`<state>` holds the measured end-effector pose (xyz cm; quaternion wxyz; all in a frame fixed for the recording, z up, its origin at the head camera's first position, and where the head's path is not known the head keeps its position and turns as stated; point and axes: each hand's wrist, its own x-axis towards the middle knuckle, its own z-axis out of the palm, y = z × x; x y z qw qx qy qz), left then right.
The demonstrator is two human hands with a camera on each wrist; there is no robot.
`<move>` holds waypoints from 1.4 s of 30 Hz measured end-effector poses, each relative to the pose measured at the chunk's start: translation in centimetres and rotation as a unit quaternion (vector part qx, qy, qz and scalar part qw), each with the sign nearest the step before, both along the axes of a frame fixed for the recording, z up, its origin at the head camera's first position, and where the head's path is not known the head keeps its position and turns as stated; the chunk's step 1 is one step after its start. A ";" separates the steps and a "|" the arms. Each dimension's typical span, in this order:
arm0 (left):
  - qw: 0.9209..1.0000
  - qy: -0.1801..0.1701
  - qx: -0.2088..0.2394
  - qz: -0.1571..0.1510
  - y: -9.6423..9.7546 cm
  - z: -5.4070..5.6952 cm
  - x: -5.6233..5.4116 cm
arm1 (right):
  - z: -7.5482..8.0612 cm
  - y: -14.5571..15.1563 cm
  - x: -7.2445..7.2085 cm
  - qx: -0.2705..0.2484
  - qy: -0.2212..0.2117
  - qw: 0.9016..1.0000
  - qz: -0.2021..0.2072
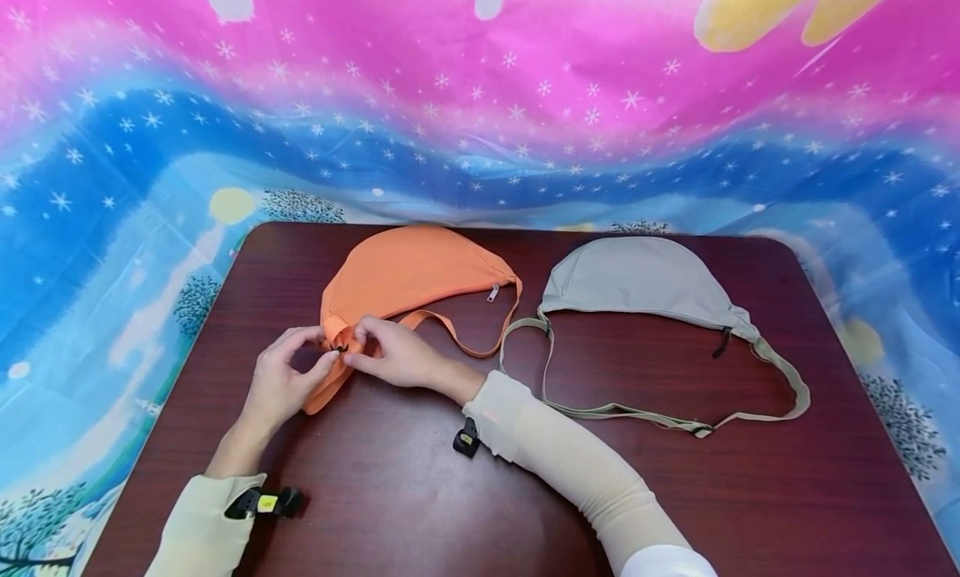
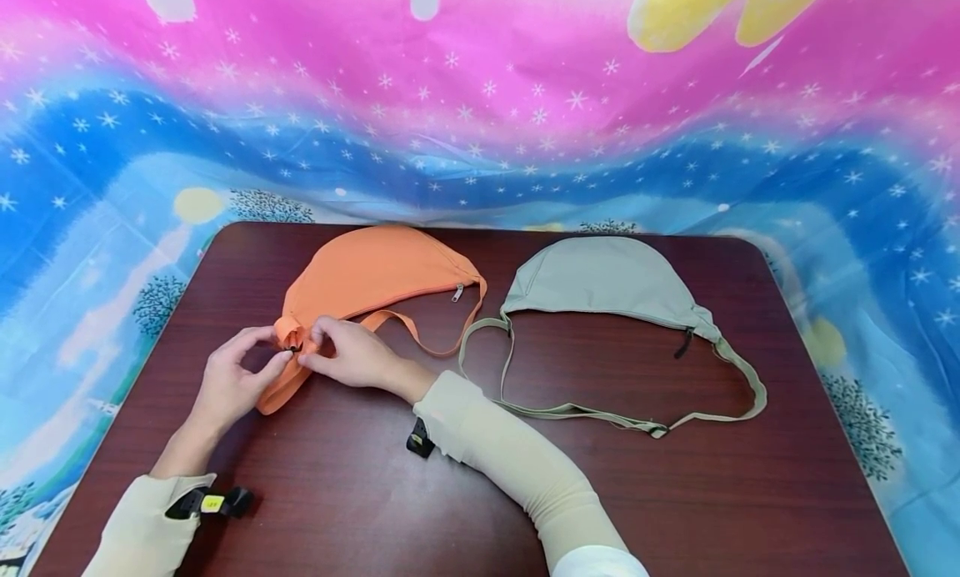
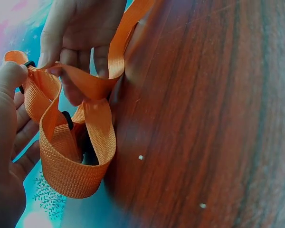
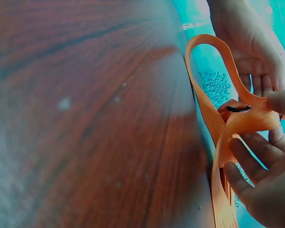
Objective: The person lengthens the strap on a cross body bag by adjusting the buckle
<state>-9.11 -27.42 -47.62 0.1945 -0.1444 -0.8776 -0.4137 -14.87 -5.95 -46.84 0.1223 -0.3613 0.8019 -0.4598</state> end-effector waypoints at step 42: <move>0.989 -0.057 0.132 -0.029 0.8 0.9 0.3 | 1.4 6.6 2.4 0.083 -0.035 0.996 0.012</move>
